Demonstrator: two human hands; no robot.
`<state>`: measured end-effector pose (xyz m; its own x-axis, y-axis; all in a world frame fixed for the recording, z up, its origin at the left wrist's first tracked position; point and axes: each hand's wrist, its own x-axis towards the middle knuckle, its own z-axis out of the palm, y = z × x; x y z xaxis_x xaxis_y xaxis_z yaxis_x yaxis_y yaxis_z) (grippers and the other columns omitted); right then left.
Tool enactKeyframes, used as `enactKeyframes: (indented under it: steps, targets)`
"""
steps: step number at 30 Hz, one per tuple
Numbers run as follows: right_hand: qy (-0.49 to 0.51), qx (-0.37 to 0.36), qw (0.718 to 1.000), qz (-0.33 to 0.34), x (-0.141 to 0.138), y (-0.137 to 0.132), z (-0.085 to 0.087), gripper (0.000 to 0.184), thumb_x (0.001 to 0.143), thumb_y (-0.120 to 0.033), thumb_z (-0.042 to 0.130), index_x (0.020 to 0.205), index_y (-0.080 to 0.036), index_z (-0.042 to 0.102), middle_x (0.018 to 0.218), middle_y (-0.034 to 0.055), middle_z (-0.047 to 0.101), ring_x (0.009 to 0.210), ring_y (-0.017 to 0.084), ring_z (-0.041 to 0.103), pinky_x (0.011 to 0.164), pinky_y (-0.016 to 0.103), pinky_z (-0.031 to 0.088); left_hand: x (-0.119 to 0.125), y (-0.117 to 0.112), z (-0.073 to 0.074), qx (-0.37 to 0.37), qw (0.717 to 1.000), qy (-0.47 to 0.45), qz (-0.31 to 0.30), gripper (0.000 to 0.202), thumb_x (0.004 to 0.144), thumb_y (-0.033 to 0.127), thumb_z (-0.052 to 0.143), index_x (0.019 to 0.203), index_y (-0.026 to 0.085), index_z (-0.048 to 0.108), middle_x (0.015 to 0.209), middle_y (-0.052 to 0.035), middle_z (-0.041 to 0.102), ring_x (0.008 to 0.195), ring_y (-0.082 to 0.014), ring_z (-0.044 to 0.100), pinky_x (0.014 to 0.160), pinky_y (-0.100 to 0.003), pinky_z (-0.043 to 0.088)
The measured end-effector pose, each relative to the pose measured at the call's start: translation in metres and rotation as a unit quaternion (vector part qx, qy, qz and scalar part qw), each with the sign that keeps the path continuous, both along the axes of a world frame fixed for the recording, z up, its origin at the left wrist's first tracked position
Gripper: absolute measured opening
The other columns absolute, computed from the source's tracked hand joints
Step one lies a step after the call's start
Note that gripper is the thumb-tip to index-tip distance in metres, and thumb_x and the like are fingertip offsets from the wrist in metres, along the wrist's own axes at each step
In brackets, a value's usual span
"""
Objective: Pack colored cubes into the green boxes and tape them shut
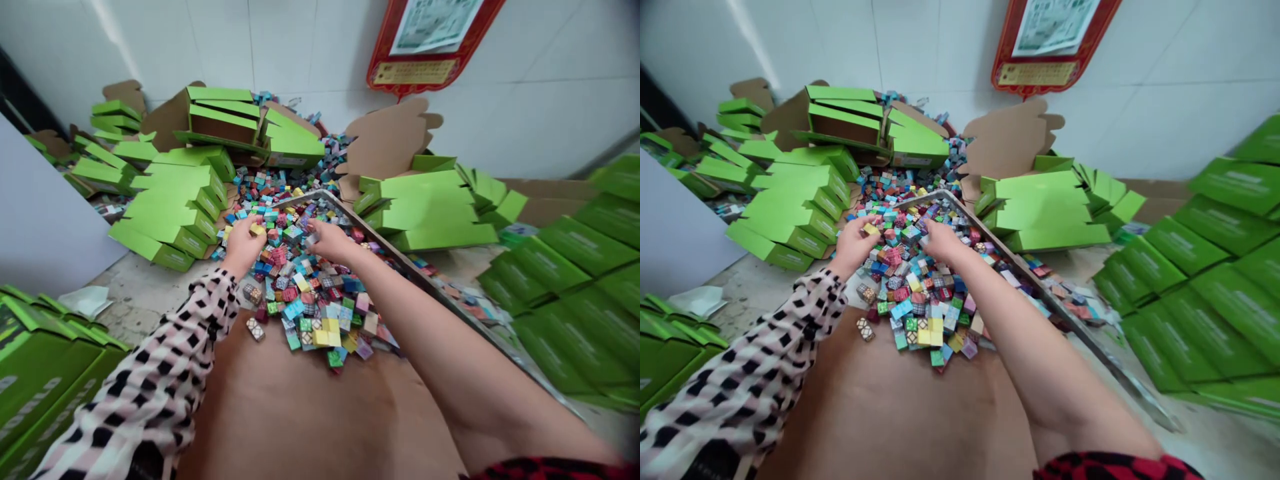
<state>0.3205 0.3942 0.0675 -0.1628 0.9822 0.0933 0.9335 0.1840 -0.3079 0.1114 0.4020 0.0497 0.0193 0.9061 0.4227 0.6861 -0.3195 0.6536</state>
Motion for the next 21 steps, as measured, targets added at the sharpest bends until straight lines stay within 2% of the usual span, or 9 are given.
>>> enactKeyframes:
  steps: [4, 8, 10, 12, 14, 16, 17, 19, 21]
  targets:
    - [-0.022, -0.059, 0.998, 0.011, -0.02, 0.022, -0.001, 0.066, 0.067, -0.011, 0.067, 0.131, -0.012, 0.05, 0.117, 0.0143, 0.066, 0.102, 0.027, 0.063, 0.083, 0.029, 0.047, -0.011, -0.043, 0.001, -0.034, 0.998, 0.021, -0.042, 0.046, 0.072, 0.017, 0.063, 0.119, 0.017, 0.061, 0.116, -0.008, 0.064, 0.1, -0.0226, 0.061, 0.092, -0.039, 0.047]
    - [-0.036, -0.095, 0.995, 0.008, -0.032, 0.03, 0.002, 0.062, 0.068, -0.007, 0.065, 0.128, -0.013, 0.053, 0.117, 0.0149, 0.065, 0.105, 0.027, 0.061, 0.084, 0.029, 0.046, -0.02, -0.099, 0.005, -0.066, 0.992, 0.019, -0.106, 0.051, 0.074, 0.016, 0.059, 0.125, 0.02, 0.056, 0.118, -0.0072, 0.062, 0.108, -0.0233, 0.057, 0.096, -0.042, 0.045]
    - [-0.035, -0.11, 0.993, -0.005, -0.038, 0.031, 0.002, 0.058, 0.067, -0.008, 0.066, 0.124, -0.013, 0.056, 0.114, 0.0146, 0.066, 0.105, 0.028, 0.061, 0.085, 0.03, 0.046, -0.02, -0.132, 0.011, -0.088, 0.98, 0.026, -0.174, 0.049, 0.078, 0.017, 0.055, 0.126, 0.021, 0.053, 0.116, -0.007, 0.061, 0.108, -0.0223, 0.056, 0.095, -0.042, 0.046]
    - [-0.027, -0.118, 0.992, -0.03, -0.045, 0.031, 0.0, 0.053, 0.069, -0.01, 0.066, 0.122, -0.012, 0.057, 0.114, 0.0162, 0.066, 0.106, 0.029, 0.06, 0.086, 0.031, 0.046, -0.017, -0.166, 0.017, -0.112, 0.957, 0.065, -0.261, 0.047, 0.079, 0.016, 0.053, 0.126, 0.019, 0.053, 0.117, -0.0086, 0.059, 0.11, -0.0228, 0.054, 0.095, -0.04, 0.047]
    - [-0.01, -0.117, 0.991, -0.064, -0.054, 0.03, -0.005, 0.049, 0.074, -0.015, 0.064, 0.122, -0.011, 0.056, 0.118, 0.0186, 0.063, 0.108, 0.03, 0.059, 0.088, 0.032, 0.045, -0.013, -0.196, 0.017, -0.154, 0.928, 0.116, -0.318, 0.049, 0.079, 0.011, 0.05, 0.127, 0.023, 0.051, 0.116, -0.0069, 0.059, 0.105, -0.0214, 0.055, 0.092, -0.038, 0.048]
    - [0.014, -0.112, 0.988, -0.108, -0.063, 0.029, -0.012, 0.05, 0.079, -0.021, 0.061, 0.127, -0.011, 0.052, 0.124, 0.0207, 0.057, 0.111, 0.03, 0.058, 0.088, 0.033, 0.046, -0.011, -0.219, 0.006, -0.194, 0.9, 0.158, -0.357, 0.052, 0.078, 0.009, 0.052, 0.127, 0.025, 0.048, 0.112, -0.0043, 0.059, 0.1, -0.0202, 0.055, 0.088, -0.034, 0.05]
    - [0.027, -0.108, 0.985, -0.134, -0.068, 0.029, -0.015, 0.051, 0.081, -0.024, 0.06, 0.129, -0.012, 0.049, 0.127, 0.0216, 0.054, 0.112, 0.03, 0.057, 0.088, 0.035, 0.046, -0.011, -0.228, -0.004, -0.19, 0.889, 0.184, -0.375, 0.052, 0.078, 0.01, 0.055, 0.127, 0.025, 0.048, 0.11, -0.0042, 0.059, 0.097, -0.0204, 0.055, 0.084, -0.033, 0.05]
    - [0.051, -0.094, 0.976, -0.188, -0.077, 0.028, -0.021, 0.051, 0.085, -0.028, 0.055, 0.132, -0.012, 0.046, 0.131, 0.023, 0.049, 0.116, 0.032, 0.053, 0.089, 0.038, 0.046, -0.011, -0.241, -0.029, -0.136, 0.88, 0.23, -0.393, 0.044, 0.079, 0.02, 0.061, 0.121, 0.024, 0.049, 0.104, -0.0045, 0.06, 0.09, -0.021, 0.055, 0.076, -0.032, 0.05]
    - [0.073, -0.076, 0.966, -0.234, -0.085, 0.028, -0.027, 0.047, 0.089, -0.03, 0.049, 0.133, -0.014, 0.044, 0.133, 0.0227, 0.045, 0.12, 0.033, 0.049, 0.09, 0.041, 0.045, -0.011, -0.251, -0.057, -0.053, 0.887, 0.268, -0.371, 0.033, 0.086, 0.031, 0.06, 0.117, 0.025, 0.05, 0.096, -0.0041, 0.059, 0.081, -0.019, 0.054, 0.069, -0.03, 0.046]
